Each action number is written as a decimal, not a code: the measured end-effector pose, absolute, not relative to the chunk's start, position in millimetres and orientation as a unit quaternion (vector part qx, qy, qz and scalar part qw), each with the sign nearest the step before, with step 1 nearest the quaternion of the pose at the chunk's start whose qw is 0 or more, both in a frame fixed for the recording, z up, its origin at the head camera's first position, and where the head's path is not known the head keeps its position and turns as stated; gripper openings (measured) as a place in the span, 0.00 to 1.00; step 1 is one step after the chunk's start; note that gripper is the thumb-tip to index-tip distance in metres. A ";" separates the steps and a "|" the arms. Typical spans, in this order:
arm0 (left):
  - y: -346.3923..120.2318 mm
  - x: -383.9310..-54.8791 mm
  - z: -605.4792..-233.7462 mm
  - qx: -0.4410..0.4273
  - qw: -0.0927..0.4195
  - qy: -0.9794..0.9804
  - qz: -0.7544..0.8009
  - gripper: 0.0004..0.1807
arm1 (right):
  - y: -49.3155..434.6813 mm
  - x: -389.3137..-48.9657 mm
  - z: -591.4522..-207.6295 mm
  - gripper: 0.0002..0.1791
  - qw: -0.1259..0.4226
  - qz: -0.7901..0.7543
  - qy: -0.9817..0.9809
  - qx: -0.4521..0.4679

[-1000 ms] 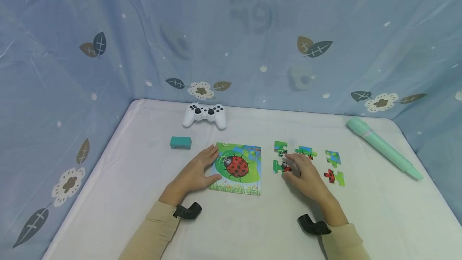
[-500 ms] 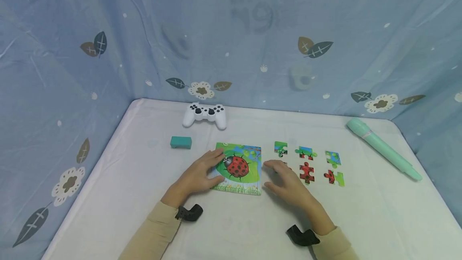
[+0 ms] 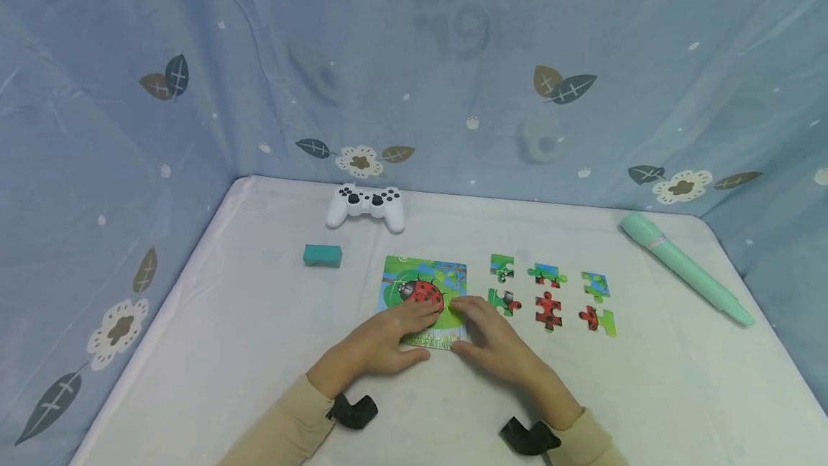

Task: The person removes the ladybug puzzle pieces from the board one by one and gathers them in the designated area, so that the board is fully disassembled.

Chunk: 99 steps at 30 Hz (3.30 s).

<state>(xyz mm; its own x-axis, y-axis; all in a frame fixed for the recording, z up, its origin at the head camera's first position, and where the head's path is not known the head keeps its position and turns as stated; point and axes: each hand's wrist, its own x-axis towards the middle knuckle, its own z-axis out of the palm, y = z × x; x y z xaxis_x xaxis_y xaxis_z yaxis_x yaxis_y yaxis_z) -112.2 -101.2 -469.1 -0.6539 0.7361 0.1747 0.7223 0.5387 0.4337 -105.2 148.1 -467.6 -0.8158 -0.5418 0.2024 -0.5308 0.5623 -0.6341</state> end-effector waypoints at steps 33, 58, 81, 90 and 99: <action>-100.8 -116.2 -473.2 0.422 0.000 0.872 0.246 0.29 | 134.2 -107.0 -468.8 0.32 0.017 -0.372 0.893 -0.254; -98.8 -114.5 -471.1 0.416 0.013 0.874 0.250 0.29 | 153.0 -110.5 -456.1 0.31 -0.054 -0.322 0.903 -0.278; -100.4 -113.6 -470.0 0.402 0.031 0.880 0.250 0.30 | 288.2 -72.1 -448.4 0.33 -0.080 -0.309 0.923 -0.216; -99.5 -114.1 -470.8 0.398 0.041 0.882 0.251 0.31 | 335.9 -54.0 -457.6 0.31 -0.057 -0.333 0.929 -0.150; -99.2 -113.3 -470.8 0.403 0.028 0.879 0.252 0.30 | 343.7 -52.7 -465.6 0.29 -0.046 -0.343 0.928 -0.140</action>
